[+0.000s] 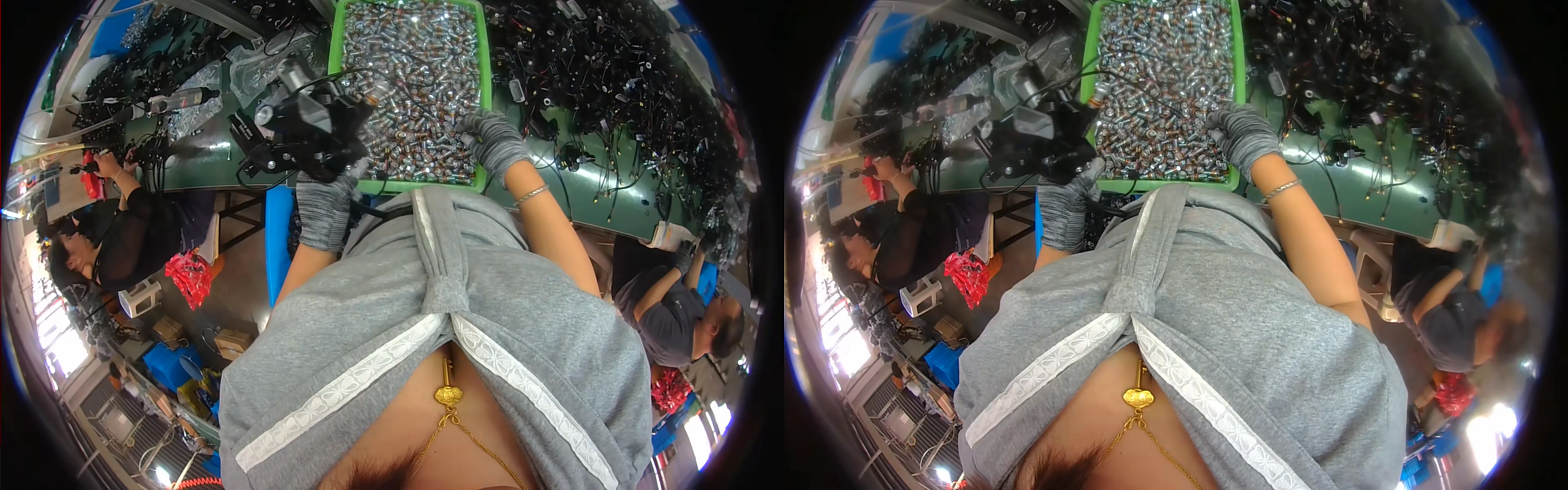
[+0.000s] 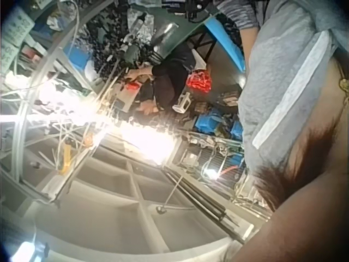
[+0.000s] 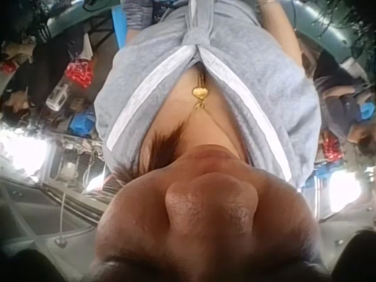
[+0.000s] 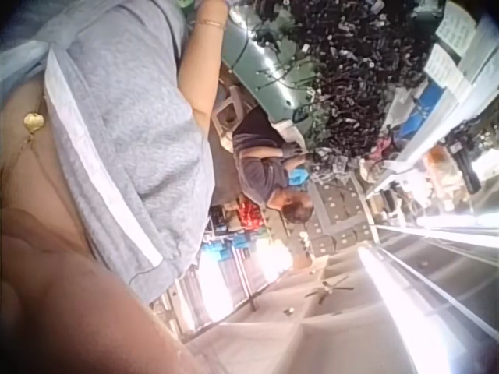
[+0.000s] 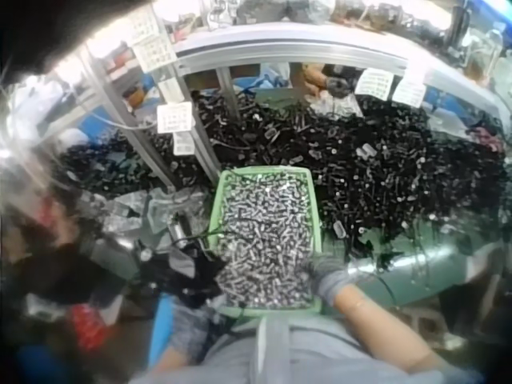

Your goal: Assembling and trimming plastic electronic components on a production line.

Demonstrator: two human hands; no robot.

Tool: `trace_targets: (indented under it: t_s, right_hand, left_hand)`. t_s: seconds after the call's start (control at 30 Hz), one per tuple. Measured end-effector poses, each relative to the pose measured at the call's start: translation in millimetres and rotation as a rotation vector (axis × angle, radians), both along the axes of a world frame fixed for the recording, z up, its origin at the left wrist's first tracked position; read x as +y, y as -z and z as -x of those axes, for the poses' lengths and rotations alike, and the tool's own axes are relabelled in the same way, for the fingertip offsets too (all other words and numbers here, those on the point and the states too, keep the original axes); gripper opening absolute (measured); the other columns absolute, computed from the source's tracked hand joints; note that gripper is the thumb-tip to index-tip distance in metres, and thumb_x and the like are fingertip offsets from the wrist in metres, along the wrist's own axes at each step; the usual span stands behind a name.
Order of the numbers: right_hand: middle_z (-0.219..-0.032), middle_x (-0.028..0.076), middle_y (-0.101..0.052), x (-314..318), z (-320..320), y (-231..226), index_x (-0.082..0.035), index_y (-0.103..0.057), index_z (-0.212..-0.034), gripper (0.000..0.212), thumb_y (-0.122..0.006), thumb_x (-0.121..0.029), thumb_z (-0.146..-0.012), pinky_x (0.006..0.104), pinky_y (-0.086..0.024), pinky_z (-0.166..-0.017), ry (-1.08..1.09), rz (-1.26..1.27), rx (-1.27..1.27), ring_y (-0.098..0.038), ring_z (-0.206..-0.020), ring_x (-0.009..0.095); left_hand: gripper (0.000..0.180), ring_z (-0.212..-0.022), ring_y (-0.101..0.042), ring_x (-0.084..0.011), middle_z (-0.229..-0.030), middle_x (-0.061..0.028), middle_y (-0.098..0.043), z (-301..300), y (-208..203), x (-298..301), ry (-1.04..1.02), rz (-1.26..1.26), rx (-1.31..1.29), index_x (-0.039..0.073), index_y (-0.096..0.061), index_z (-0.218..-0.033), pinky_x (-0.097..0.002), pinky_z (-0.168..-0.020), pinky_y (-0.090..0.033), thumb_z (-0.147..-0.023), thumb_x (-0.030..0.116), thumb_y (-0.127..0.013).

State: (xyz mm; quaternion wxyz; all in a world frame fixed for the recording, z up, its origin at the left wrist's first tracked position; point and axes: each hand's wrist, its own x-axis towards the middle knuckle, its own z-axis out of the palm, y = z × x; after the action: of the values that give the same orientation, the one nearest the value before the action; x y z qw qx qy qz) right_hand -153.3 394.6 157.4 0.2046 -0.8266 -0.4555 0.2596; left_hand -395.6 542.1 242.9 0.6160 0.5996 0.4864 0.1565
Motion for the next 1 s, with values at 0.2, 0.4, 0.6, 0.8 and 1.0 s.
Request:
trace_targets:
  t_s: [0.2, 0.4, 0.6, 0.8, 1.0]
  right_hand:
    - [-0.105, 0.008, -0.064, 1, -3, 9, -0.015, -0.068, -0.106, 0.028, -0.068, -0.012, -0.078, 0.0349, -0.046, -0.094, 0.019, 0.001, -0.267, -0.059, -0.102, 0.026]
    - [-0.108, 0.007, -0.060, 15, 1, 0, -0.019, -0.067, -0.112, 0.035, -0.070, -0.022, -0.077, 0.0382, -0.046, -0.093, -0.147, 0.157, -0.386, -0.056, -0.104, 0.027]
    - [-0.111, 0.009, -0.059, 25, -1, 2, -0.015, -0.063, -0.117, 0.043, -0.070, -0.030, -0.077, 0.0405, -0.044, -0.094, -0.314, 0.235, -0.515, -0.054, -0.108, 0.027]
    - [-0.114, 0.010, -0.060, 33, -5, -13, -0.012, -0.063, -0.110, 0.034, -0.068, -0.028, -0.080, 0.0409, -0.045, -0.092, -0.325, 0.313, -0.417, -0.055, -0.109, 0.029]
    - [-0.101, 0.007, -0.067, 7, -18, 40, -0.004, -0.061, -0.101, 0.021, -0.067, -0.018, -0.087, 0.0270, -0.052, -0.077, 0.068, -0.123, 0.391, -0.065, -0.088, 0.018]
  left_hand:
    - [0.016, -0.050, -0.051, -0.0089, -0.069, -0.0031, -0.059, 18, 14, 3, -0.212, 0.077, -0.277, 0.003, -0.061, -0.086, -0.0217, -0.044, -0.040, -0.078, 0.002, -0.074]
    - [0.019, -0.052, -0.051, -0.0087, -0.072, -0.0029, -0.059, 24, -3, 14, -0.268, -0.075, -0.367, 0.001, -0.059, -0.088, -0.0221, -0.045, -0.041, -0.077, -0.003, -0.073]
    - [0.021, -0.051, -0.052, -0.0094, -0.072, -0.0046, -0.060, 22, 4, 14, -0.305, -0.028, -0.398, 0.001, -0.059, -0.091, -0.0230, -0.044, -0.042, -0.076, -0.004, -0.073]
    - [0.024, -0.054, -0.054, -0.0112, -0.078, -0.0060, -0.061, 25, 9, 19, -0.153, -0.074, -0.081, 0.002, -0.058, -0.096, -0.0263, -0.048, -0.046, -0.077, -0.003, -0.073]
    - [0.036, -0.080, -0.063, -0.0160, -0.096, -0.0100, -0.068, 27, 37, 24, -0.005, -0.286, 0.017, 0.000, -0.060, -0.108, -0.0288, -0.070, -0.050, -0.077, 0.008, -0.075]
